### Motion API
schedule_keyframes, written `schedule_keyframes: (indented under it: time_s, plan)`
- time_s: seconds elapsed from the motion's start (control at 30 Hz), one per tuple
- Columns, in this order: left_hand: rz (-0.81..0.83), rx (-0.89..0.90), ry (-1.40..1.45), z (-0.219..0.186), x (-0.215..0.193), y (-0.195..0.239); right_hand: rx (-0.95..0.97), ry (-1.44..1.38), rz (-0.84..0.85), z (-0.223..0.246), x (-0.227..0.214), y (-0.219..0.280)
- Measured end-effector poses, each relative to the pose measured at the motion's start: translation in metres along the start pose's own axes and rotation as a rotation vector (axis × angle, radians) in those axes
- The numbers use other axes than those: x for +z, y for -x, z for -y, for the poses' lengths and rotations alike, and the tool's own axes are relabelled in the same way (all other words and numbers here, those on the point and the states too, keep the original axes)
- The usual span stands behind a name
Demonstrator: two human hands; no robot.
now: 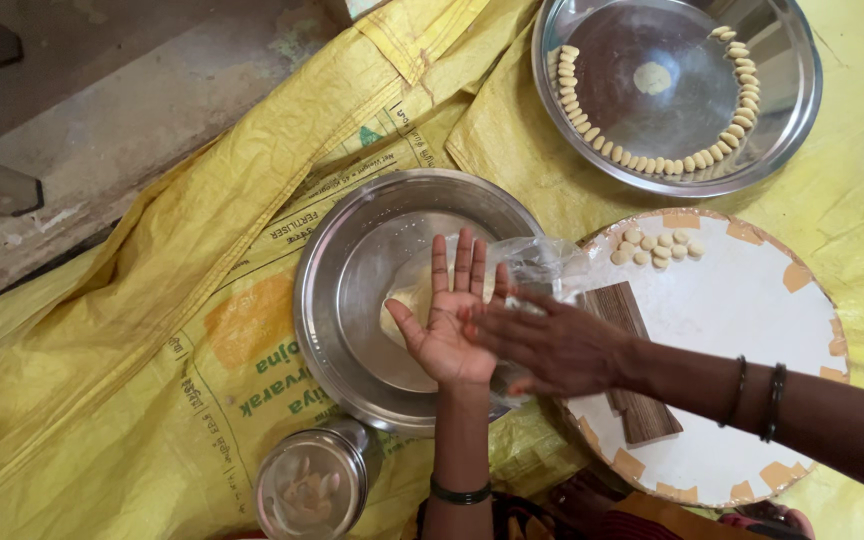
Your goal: The person repeatedly pinches off small pieces of dough from a larger mass in a metal bowl and rolls them into uniform balls between their palms. The finished dough balls are placed on a nearby plate. The person continues this process for the duration of the clip.
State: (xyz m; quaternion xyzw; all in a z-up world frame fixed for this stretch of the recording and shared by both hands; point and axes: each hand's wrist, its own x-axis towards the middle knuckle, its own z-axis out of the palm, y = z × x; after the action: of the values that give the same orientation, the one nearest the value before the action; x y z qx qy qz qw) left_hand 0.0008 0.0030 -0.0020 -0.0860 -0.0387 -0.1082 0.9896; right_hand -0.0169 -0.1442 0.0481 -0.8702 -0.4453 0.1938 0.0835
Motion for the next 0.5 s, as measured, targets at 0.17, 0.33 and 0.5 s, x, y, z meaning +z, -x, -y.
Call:
schedule_keyframes:
  time_s: [0.17,0.33,0.5]
  plan:
    - [0.003,-0.068,-0.067,0.008,-0.002,-0.001,0.017,0.066,-0.058,-0.002,-0.001,0.001]
    - [-0.023,-0.013,-0.07,0.003,0.001,0.001,-0.028,0.008,-0.013,-0.007,-0.004,0.007]
    - [-0.004,-0.085,0.011,0.009,0.002,0.0,-0.004,0.188,-0.244,-0.009,0.003,0.005]
